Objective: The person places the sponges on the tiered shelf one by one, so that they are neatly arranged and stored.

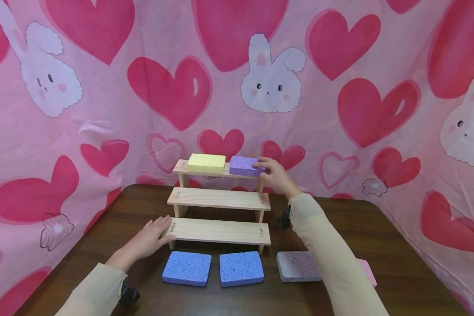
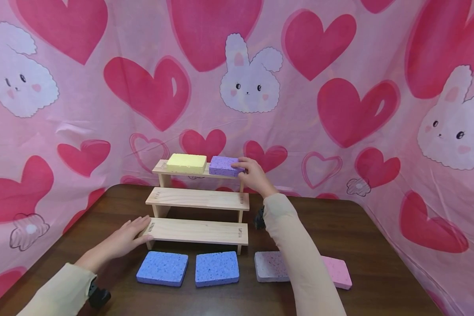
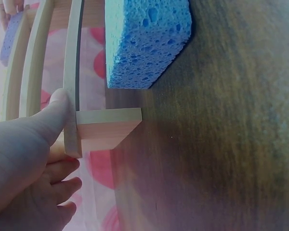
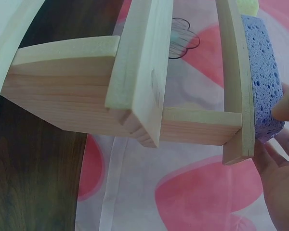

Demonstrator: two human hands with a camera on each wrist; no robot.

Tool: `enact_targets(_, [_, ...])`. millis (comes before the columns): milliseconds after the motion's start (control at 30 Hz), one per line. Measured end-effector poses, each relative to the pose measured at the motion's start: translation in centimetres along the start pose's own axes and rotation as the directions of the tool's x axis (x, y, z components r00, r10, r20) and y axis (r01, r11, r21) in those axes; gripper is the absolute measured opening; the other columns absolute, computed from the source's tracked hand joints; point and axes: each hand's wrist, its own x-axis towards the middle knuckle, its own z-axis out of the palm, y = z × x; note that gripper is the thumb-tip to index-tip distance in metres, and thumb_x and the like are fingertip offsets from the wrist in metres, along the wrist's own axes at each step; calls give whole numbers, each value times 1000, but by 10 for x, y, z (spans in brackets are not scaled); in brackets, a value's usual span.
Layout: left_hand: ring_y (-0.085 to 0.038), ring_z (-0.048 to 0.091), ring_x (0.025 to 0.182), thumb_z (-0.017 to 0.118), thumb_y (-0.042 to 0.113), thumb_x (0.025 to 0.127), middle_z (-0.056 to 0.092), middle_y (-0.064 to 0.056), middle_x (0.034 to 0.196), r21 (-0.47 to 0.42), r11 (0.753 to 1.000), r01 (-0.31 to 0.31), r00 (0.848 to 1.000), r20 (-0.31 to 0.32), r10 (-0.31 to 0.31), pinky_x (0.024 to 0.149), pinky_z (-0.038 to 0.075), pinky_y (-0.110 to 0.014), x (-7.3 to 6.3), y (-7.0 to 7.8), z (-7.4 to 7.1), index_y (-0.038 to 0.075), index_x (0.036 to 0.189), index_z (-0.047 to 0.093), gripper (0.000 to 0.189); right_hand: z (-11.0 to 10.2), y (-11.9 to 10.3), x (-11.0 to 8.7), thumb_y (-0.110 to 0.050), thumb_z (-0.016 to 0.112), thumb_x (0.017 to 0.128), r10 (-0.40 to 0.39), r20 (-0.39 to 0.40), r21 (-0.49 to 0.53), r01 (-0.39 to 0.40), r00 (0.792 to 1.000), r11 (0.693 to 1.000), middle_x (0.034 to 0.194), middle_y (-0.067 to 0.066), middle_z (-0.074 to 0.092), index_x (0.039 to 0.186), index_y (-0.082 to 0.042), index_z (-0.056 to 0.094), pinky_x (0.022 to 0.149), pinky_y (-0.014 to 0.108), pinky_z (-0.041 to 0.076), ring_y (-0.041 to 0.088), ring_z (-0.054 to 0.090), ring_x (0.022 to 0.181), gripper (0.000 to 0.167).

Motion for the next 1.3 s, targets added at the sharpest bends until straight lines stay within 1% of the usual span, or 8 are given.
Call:
enact_targets(100, [-45,27,128,60,38,87,37,-29,136,9,1000,-7,1000,-1,7,104,16,-57,0,-1,0,-12,133,39,71,0,0,1,1,53,83,14,9,1,-14,1000,1000,138,12,40,121,-6,62,97,38,40,30,38,123,40])
enact_targets(333, [-45,27,128,60,39,87,37,-29,137,4,1000,1,1000,8,-1,105,16,-57,0,0,0,-11,133,39,72,0,0,1,0,52,84,25,18,-14,-24,1000,1000,139,11,39,122,-8,61,97,38,40,29,38,122,40])
enact_targets(900, [-45,26,129,59,40,87,36,-28,137,-11,1000,5,1000,19,-5,105,15,-56,-1,1,-2,-10,134,38,72,0,1,0,0,51,84,-7,14,-23,7,1000,1000,138,12,41,123,-8,61,96,38,41,29,40,121,40])
enact_targets(1033, [-45,26,129,59,41,87,36,-28,138,-18,1000,10,1000,21,-9,105,15,-56,-2,2,-2,-10,134,38,72,-1,3,0,0,52,84,-28,13,-12,28,1000,1000,139,13,40,125,-7,58,97,38,39,30,38,123,42])
enact_targets(1133, [-45,26,129,59,41,87,36,-28,138,-14,1000,9,1000,22,-9,105,15,-56,-1,1,-2,-10,134,38,73,-3,3,-3,1,52,84,-46,0,20,46,999,999,139,15,40,126,-5,57,97,39,40,30,39,122,43])
enact_targets(1233, [-44,26,129,59,42,87,36,-28,138,-10,1000,9,1000,20,-9,105,15,-56,-1,1,-1,-10,134,38,73,-6,3,-7,2,54,82,-81,-37,33,82,996,996,137,17,41,125,-3,57,97,41,39,32,39,123,43])
enact_targets(1300, [-44,26,129,59,42,87,36,-28,138,-12,1000,10,1000,19,-10,105,15,-56,-1,0,-1,-10,134,38,73,-8,4,-9,2,54,82,-112,-63,33,114,992,993,136,19,43,123,-1,58,97,45,37,33,39,123,42])
